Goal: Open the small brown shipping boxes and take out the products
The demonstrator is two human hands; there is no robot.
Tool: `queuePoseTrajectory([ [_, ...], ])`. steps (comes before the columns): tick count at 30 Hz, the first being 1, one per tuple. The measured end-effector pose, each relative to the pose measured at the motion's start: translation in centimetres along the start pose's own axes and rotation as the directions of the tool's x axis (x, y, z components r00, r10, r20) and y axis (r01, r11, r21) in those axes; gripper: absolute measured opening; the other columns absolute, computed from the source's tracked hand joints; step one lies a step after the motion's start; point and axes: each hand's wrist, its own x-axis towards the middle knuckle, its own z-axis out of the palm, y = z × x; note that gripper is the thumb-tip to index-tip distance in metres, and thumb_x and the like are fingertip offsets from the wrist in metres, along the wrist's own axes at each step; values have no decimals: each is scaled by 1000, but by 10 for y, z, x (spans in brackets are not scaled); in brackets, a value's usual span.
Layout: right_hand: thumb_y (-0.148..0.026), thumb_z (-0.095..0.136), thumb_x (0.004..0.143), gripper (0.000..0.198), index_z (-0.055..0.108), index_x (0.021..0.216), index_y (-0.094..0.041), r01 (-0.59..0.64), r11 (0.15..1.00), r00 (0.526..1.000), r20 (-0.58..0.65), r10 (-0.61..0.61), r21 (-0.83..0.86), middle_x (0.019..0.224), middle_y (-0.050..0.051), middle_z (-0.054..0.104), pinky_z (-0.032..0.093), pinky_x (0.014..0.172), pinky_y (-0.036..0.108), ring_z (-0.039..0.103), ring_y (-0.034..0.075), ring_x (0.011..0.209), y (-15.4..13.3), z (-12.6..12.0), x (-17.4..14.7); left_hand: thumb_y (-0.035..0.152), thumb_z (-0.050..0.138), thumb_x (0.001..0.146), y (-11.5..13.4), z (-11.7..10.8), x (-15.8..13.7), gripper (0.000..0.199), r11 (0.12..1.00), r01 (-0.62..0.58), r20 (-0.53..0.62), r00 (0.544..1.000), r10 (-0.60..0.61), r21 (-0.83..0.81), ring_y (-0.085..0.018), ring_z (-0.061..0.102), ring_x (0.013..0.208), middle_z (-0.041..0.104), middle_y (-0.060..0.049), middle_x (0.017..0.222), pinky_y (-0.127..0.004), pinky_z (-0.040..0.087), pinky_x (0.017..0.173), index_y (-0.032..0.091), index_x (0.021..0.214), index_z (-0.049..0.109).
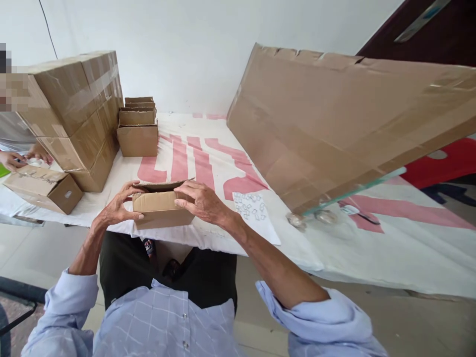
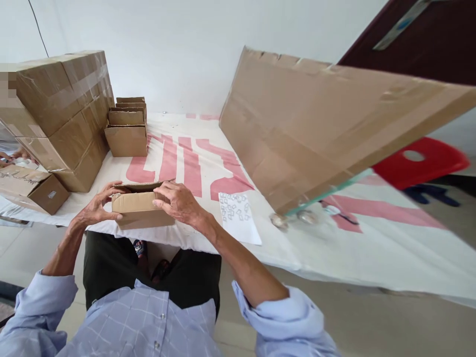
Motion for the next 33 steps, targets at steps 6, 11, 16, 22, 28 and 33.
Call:
queuePoseTrajectory([
  [6,-26,72,102,20,80,120,-23,15,998,997,71,-19,57,121,11,80,59,99,43,76,27,110,-26,12,24,61,96,74,-4,10,-3,56,1000,4,-57,998,-5,-19,-42,42,163,47,-14,172,-65,36,133,29,119,83],
  [11,-19,69,103,21,80,120,-23,33,989,991,122,-51,145,123,9,81,57,98,39,75,24,111,-53,37,59,62,94,76,-1,14,-4,58,999,4,-58,998,-6,-35,-41,38,165,44,-13,173,-65,32,136,30,124,84],
  [16,-11,67,102,16,80,100,-21,3,975,998,67,-18,222,107,6,83,55,91,33,76,20,100,-63,55,72,63,94,77,0,16,-6,54,999,-13,-70,997,10,-44,-41,40,164,43,-13,174,-63,31,137,28,118,85],
  [22,-15,60,107,25,78,91,-22,121,992,992,-48,-118,47,99,8,79,56,88,36,73,23,96,-57,71,65,80,80,83,3,20,-9,56,985,39,-146,987,-64,-166,-40,40,165,55,-14,167,-64,33,136,25,96,84],
  [28,-20,50,113,34,78,95,-25,246,953,957,-108,-268,-178,105,10,79,54,95,42,68,26,102,-56,82,53,80,69,92,8,31,-11,60,968,50,-255,960,-114,-248,-36,48,160,64,-10,158,-60,31,139,23,73,71],
  [33,-22,51,113,31,79,99,-26,268,950,946,-142,-290,-159,106,10,80,55,91,45,68,27,100,-53,91,39,74,67,97,10,38,-15,56,964,46,-290,949,-124,-262,-37,50,158,62,-12,160,-58,31,139,22,75,70],
])
